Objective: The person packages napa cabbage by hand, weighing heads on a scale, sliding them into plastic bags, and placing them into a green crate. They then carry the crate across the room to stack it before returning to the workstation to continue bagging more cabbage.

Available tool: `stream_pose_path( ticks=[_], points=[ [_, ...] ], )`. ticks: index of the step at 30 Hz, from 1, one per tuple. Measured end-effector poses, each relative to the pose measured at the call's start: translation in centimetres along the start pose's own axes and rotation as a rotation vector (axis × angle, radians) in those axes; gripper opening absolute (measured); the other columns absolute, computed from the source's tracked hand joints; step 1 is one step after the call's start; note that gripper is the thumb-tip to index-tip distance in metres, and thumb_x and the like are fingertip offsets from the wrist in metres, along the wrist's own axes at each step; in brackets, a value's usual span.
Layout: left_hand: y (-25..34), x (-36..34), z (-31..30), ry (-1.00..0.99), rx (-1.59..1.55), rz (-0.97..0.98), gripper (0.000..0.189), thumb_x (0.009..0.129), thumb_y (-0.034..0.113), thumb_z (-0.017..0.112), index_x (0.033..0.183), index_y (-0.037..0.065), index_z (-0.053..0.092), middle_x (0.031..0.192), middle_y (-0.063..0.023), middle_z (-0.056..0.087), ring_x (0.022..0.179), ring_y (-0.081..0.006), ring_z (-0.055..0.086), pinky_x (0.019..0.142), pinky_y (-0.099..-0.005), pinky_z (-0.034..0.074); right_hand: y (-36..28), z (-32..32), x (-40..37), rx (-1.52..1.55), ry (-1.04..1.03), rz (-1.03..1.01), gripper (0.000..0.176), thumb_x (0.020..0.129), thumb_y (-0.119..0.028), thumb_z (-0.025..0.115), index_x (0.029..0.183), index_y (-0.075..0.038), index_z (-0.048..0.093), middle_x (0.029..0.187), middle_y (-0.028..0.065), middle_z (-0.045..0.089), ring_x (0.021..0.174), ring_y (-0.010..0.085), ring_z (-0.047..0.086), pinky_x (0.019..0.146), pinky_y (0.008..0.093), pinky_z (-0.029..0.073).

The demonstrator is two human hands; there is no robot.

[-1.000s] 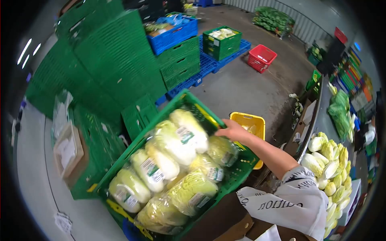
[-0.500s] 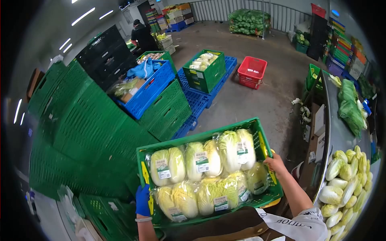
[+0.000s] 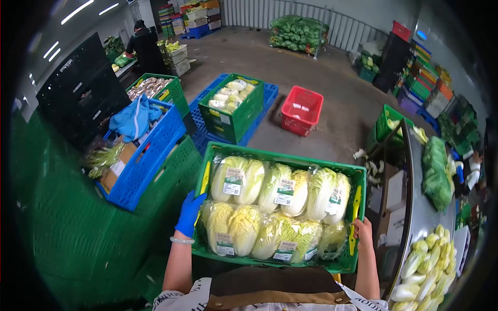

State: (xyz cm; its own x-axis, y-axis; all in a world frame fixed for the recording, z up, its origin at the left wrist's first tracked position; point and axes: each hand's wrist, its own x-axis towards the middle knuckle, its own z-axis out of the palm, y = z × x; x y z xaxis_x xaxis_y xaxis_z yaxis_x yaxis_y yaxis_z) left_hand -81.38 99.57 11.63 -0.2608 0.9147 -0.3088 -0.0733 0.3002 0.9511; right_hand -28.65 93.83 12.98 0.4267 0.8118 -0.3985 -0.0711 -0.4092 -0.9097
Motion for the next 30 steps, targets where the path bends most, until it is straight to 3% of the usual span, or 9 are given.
stream_pose_path(
  ticks=[2, 4, 5, 8, 14, 15, 20, 26, 30],
  points=[
    [1.2, 9.4, 1.5, -0.010, 0.004, -0.019, 0.051, 0.084, 0.023, 0.068, 0.126, -0.001, 0.052, 0.107, -0.0093, 0.062, 0.094, -0.0167, 0.057, 0.083, -0.0291, 0.046, -2.2, 3.6, 4.8, -0.005, 0.068, -0.030, 0.009, 0.083, -0.008, 0.054, 0.076, -0.009, 0.048, 0.055, -0.0041, 0.037, 0.040, 0.0055, 0.032, 0.036, 0.0236, 0.026],
    [3.9, 16.7, 3.4, 0.006, 0.072, 0.186, 0.050, 0.084, 0.025, 0.069, 0.123, -0.001, 0.054, 0.106, -0.0092, 0.062, 0.095, -0.0159, 0.056, 0.084, -0.0292, 0.045, -4.2, 6.4, 9.8, 0.015, 0.087, -0.030, 0.013, 0.084, -0.012, 0.054, 0.073, -0.010, 0.047, 0.053, -0.0031, 0.036, 0.039, 0.0064, 0.034, 0.034, 0.0245, 0.027],
    [2.7, 22.3, 3.3, -0.103, -0.039, 0.250, 0.049, 0.084, 0.027, 0.070, 0.121, -0.001, 0.056, 0.107, -0.0093, 0.062, 0.094, -0.0158, 0.057, 0.084, -0.0299, 0.046, -5.4, 7.9, 11.8, 0.021, 0.101, -0.054, 0.014, 0.084, -0.013, 0.055, 0.073, -0.010, 0.047, 0.052, -0.0028, 0.037, 0.039, 0.0070, 0.034, 0.034, 0.0248, 0.028],
    [6.9, 29.4, 4.0, -0.142, -0.086, 0.142, 0.052, 0.084, 0.031, 0.070, 0.122, -0.001, 0.055, 0.108, -0.0105, 0.063, 0.095, -0.0167, 0.058, 0.086, -0.0310, 0.045, -9.9, 12.3, 15.5, 0.014, 0.149, -0.046, 0.017, 0.085, -0.017, 0.055, 0.072, -0.010, 0.046, 0.053, -0.0021, 0.038, 0.038, 0.0091, 0.035, 0.034, 0.0260, 0.029],
    [13.4, 41.4, 5.2, 0.091, 0.170, 0.217, 0.059, 0.085, 0.042, 0.065, 0.125, 0.001, 0.053, 0.110, -0.0163, 0.064, 0.101, -0.0227, 0.061, 0.088, -0.0333, 0.045, -16.9, 21.4, 27.3, 0.021, 0.081, -0.005, 0.018, 0.085, -0.014, 0.055, 0.072, -0.010, 0.043, 0.054, -0.0027, 0.036, 0.040, 0.0087, 0.032, 0.037, 0.0266, 0.027],
    [13.2, 44.3, 4.8, 0.017, 0.136, 0.201, 0.061, 0.084, 0.045, 0.063, 0.127, 0.003, 0.052, 0.110, -0.0182, 0.064, 0.103, -0.0270, 0.062, 0.088, -0.0352, 0.045, -18.1, 23.5, 30.1, 0.004, 0.059, -0.002, 0.019, 0.085, -0.015, 0.054, 0.070, -0.011, 0.043, 0.054, -0.0024, 0.036, 0.040, 0.0089, 0.032, 0.037, 0.0263, 0.027],
    [14.3, 50.9, 6.5, 0.397, 0.299, 0.100, 0.062, 0.083, 0.051, 0.059, 0.126, 0.007, 0.053, 0.110, -0.0214, 0.064, 0.101, -0.0342, 0.062, 0.085, -0.0398, 0.047, -24.6, 32.5, 48.0, -0.183, -0.138, 0.027, 0.019, 0.079, -0.012, 0.052, 0.064, -0.013, 0.041, 0.053, -0.0020, 0.035, 0.040, 0.0095, 0.032, 0.037, 0.0264, 0.028],
    [13.5, 64.3, 10.0, 0.712, -0.102, -0.024, 0.057, 0.083, 0.047, 0.062, 0.121, 0.007, 0.054, 0.103, -0.0212, 0.065, 0.094, -0.0359, 0.064, 0.080, -0.0421, 0.049, -38.2, 54.8, 74.3, -0.543, -0.421, 0.009, 0.015, 0.075, -0.012, 0.055, 0.071, -0.011, 0.041, 0.051, -0.0005, 0.034, 0.038, 0.0125, 0.033, 0.035, 0.0281, 0.028],
    [14.2, 67.4, 14.8, 0.894, -0.262, -0.157, 0.064, 0.082, 0.039, 0.068, 0.126, -0.001, 0.045, 0.101, -0.0222, 0.064, 0.095, -0.0339, 0.063, 0.083, -0.0399, 0.048, -41.4, 66.8, 88.5, -0.757, -0.650, 0.022, 0.016, 0.078, -0.012, 0.054, 0.070, -0.011, 0.039, 0.050, -0.0008, 0.033, 0.037, 0.0127, 0.032, 0.035, 0.0300, 0.028]
  ],
)
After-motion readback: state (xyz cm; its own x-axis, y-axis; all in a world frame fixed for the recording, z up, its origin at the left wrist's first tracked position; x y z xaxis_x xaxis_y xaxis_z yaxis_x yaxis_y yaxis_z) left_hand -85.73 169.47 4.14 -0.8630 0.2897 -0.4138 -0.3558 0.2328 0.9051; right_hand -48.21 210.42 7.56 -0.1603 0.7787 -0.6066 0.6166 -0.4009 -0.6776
